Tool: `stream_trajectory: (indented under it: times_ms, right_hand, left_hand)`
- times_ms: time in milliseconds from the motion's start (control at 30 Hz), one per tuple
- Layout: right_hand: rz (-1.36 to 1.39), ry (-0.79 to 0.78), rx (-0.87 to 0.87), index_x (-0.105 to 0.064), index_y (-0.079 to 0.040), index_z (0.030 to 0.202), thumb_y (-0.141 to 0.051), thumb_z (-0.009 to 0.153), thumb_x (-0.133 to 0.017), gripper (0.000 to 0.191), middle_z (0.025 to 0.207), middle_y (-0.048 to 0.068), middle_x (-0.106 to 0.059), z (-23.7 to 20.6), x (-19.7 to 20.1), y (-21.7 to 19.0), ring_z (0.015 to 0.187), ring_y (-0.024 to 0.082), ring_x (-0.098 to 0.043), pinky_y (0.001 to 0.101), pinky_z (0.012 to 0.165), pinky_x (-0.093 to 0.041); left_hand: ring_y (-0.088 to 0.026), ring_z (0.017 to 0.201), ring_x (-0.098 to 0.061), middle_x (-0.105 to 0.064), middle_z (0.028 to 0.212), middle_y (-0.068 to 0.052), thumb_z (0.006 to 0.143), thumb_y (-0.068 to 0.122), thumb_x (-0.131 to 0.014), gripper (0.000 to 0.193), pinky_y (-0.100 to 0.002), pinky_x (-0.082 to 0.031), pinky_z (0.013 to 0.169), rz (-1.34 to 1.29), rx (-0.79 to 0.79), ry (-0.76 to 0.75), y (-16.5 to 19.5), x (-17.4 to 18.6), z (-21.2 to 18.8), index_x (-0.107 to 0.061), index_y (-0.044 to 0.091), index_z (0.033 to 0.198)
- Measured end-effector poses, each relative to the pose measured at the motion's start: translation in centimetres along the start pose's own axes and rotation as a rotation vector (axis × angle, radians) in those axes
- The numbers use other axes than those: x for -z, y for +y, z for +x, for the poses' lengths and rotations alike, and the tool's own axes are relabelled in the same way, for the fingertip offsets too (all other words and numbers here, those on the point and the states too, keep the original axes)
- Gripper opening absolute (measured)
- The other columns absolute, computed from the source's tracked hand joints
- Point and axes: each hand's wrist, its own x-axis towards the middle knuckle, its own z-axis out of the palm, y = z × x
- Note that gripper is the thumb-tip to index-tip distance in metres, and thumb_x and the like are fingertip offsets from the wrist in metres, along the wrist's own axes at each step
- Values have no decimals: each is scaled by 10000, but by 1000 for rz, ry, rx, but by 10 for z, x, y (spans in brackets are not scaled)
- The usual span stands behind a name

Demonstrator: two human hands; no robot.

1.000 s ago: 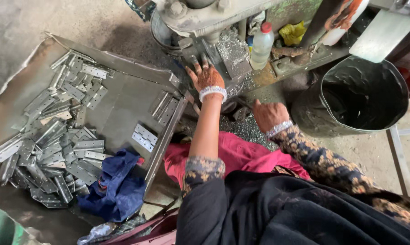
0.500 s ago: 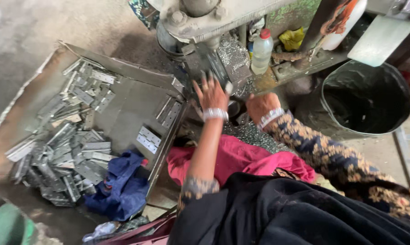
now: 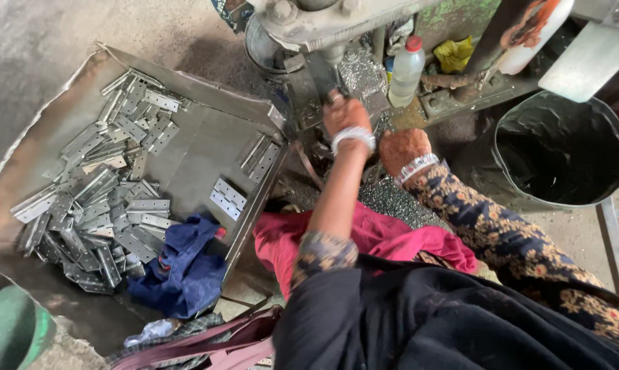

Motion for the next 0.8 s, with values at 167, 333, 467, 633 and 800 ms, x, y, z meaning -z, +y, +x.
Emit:
stream_trajectory:
  times_ms: [167,333,467,633,800]
  right_hand:
    - [-24,83,37,-693,-59,876,-163,976,-519,225,719,88,-709,-3,-2,-3,699,291,-710,439,582,-526]
    - [-97,-9,68,-676,-45,952,-180,1039,-504,235,696,61,-691,-8,-11,-2,664,253,-700,411,551,-511]
    - [-37,-54,-61,-629,-59,1122,-291,1043,-494,280,691,71,-695,-46,-35,-6,646,258,-704,421,570,-518]
    - [87,-149,-251,-598,-94,1183,-416,1052,-471,370,846,140,-732,-81,-70,-18,708,315,-732,459,595,-539]
    - [221,-337,-253,-616,-111,1198,-465,990,-552,415,930,180,-758,-46,-68,11,887,385,-730,512,732,-570]
  left_hand:
    - [-332,1449,-329,-383,1646,-82,966,226,-481,394,-585,-309,1101,-75,-190,24,-55,15,-42,-692,46,1246]
    - [-306,1535,-280,-423,1604,-98,1033,321,-450,417,-591,-33,1244,314,-152,-124,-34,31,-26,-700,117,1297]
    - [-291,1533,-263,-446,1579,-72,1034,332,-414,431,-629,14,1234,397,-101,-209,-18,34,-3,-675,142,1320]
    - [-299,1519,-267,-464,1564,-90,1019,427,-395,531,-609,9,1218,242,-126,-24,-33,24,-20,-645,90,1345]
    - [-303,1530,-263,-460,1567,-110,1032,452,-401,574,-597,9,1226,349,-167,-3,-35,20,-28,-593,62,1408]
